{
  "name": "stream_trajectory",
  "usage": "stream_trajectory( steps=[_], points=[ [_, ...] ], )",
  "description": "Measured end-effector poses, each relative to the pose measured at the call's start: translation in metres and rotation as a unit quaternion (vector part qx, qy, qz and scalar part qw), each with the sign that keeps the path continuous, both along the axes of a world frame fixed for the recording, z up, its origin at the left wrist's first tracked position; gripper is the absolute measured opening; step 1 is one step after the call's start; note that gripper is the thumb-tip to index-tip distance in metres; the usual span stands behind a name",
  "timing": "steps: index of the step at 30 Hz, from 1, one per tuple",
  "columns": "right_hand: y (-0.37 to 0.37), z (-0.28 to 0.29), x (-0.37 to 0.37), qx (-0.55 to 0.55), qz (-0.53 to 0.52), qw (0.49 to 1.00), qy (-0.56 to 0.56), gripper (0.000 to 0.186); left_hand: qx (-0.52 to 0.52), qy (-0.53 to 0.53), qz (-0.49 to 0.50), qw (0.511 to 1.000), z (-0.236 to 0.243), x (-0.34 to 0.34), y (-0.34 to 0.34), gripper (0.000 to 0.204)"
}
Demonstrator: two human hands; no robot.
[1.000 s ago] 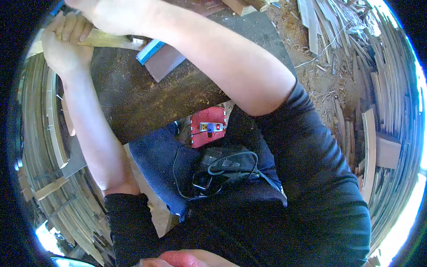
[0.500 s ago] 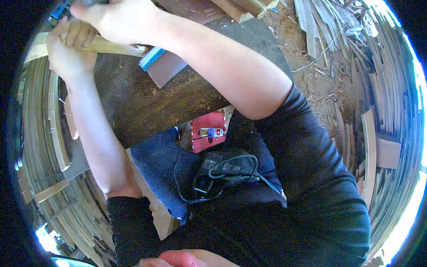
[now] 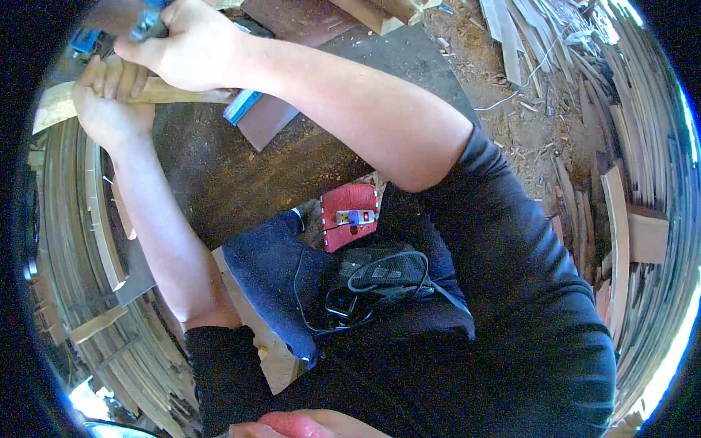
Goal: The person carves a long, thin piece of wood using a chisel, repeatedly shaving off thin layers to shape the wood. The person holds the wood with one hand and uses the chisel with the other, working on a cluttered workbench in a workshop.
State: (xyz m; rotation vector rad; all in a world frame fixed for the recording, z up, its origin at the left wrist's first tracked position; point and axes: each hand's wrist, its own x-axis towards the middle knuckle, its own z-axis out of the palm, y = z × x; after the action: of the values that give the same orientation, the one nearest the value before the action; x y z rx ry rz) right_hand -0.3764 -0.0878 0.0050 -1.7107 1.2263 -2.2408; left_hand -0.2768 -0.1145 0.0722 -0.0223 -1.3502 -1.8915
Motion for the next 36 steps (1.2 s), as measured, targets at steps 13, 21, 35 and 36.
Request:
stream_trajectory(
  steps=[13,21,35,36],
  points=[
    [0.061,0.044,0.003,0.011,0.269,0.96,-0.084,0.026,0.022,-0.035,0.06,0.997,0.005,-0.007,0.01,0.035],
    [0.076,0.048,0.012,0.109,0.155,0.974,-0.125,0.024,0.02,-0.041,0.1,0.994,0.0,-0.008,0.004,0.036],
    [0.067,0.046,0.011,0.012,0.116,0.989,-0.092,0.026,0.004,-0.02,0.017,1.0,-0.004,-0.004,-0.007,0.034],
    [0.066,0.046,0.02,-0.006,0.123,0.983,-0.138,0.025,0.019,-0.036,0.029,0.999,-0.003,-0.005,-0.008,0.034]
  ],
)
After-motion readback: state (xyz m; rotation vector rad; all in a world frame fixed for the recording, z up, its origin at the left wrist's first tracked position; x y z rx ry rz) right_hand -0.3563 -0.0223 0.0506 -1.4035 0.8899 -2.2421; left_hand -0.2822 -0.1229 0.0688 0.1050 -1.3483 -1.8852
